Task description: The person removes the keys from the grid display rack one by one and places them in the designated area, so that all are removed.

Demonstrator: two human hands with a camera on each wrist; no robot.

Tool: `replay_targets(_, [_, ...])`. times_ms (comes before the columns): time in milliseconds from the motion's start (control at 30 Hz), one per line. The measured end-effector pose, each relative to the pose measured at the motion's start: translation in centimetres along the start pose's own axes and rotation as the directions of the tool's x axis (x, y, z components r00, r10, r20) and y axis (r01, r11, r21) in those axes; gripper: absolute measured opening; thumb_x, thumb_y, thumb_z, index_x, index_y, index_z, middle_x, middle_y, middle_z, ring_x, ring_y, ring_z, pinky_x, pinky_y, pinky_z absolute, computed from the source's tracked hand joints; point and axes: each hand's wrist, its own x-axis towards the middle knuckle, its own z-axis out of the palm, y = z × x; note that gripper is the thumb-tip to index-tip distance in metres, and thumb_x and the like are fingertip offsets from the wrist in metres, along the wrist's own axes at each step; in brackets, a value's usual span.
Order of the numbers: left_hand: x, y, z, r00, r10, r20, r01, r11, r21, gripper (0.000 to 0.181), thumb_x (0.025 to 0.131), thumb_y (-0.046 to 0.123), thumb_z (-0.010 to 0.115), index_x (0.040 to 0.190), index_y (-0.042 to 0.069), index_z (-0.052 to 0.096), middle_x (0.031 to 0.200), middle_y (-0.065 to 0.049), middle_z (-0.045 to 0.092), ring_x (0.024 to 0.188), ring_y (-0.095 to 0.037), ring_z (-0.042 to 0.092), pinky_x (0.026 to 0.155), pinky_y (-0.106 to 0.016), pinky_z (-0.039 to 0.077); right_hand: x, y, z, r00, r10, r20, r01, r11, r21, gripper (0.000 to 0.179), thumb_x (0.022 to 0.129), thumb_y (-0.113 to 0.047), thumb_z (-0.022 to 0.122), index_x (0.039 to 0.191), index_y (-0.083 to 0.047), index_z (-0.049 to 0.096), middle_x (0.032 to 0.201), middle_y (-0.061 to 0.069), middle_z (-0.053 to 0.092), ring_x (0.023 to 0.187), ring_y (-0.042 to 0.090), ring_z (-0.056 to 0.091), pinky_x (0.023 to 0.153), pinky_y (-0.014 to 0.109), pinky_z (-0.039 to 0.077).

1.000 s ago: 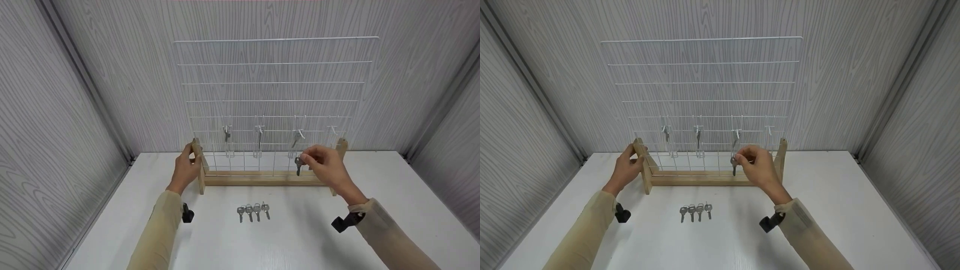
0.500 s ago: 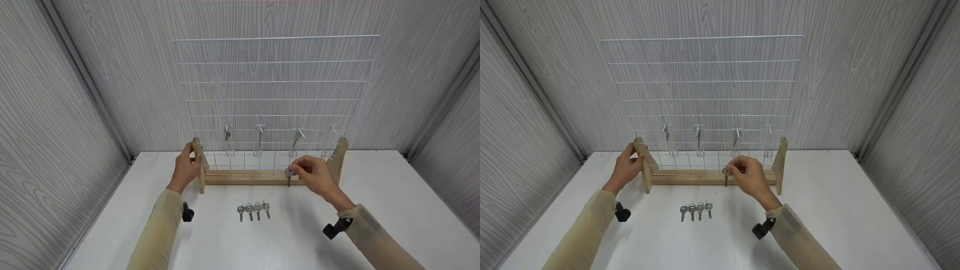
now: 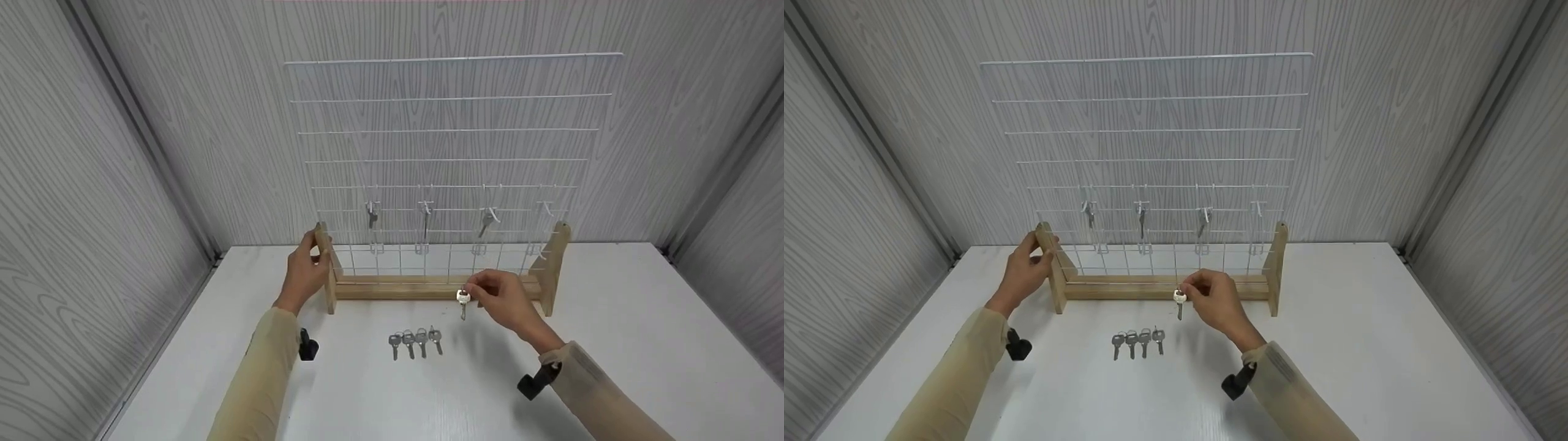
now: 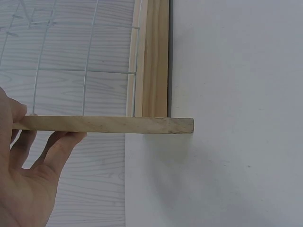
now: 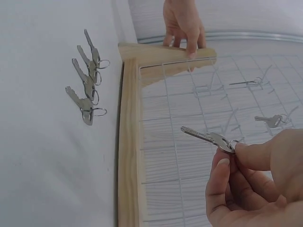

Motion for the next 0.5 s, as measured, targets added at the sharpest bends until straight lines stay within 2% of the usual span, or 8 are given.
replay_targets(233, [0.1,-0.1,0.1,1.0,0.003,-0.001,-0.003,1.0,-0.001,0.055,0.112,0.014,0.048,0.165,0.005,0.034,0.162,-0.022,0.047,0.13,-0.044,0.064,0.105,-0.052,0.061,0.2,2.2,1.2,0.997,0.057,0.055,-0.058,0.998,0.02,0.012,0.105,-0.015,0.07,0.104,-0.005,0.077,0.1,0.013,0.077,0.094,0.032,0.071,0.079,0.038,0.065])
replay_targets(333, [0.1,-0.1,0.2,1.0,0.006,-0.003,-0.006,1.0,0.001,0.055,0.112,0.014,0.049,0.164,0.005,0.034,0.162,-0.022,0.048,0.129,-0.044,0.065,0.103,-0.051,0.062,0.4,3.1,1.7,0.993,0.088,0.078,-0.092,0.995,0.04,0.012,0.105,-0.015,0.07,0.103,-0.005,0.076,0.1,0.014,0.076,0.093,0.029,0.07,0.08,0.041,0.065])
replay_targets(500, [0.0,0.0,0.2,1.0,0.014,-0.021,-0.014,1.0,0.004,0.054,0.111,0.013,0.051,0.163,0.005,0.036,0.16,-0.022,0.05,0.127,-0.044,0.066,0.101,-0.052,0.063,0.7,4.4,2.3,0.984,0.12,0.132,-0.131,0.989,0.074,0.014,0.105,-0.014,0.069,0.106,-0.003,0.078,0.101,0.01,0.077,0.091,0.019,0.069,0.078,0.03,0.063])
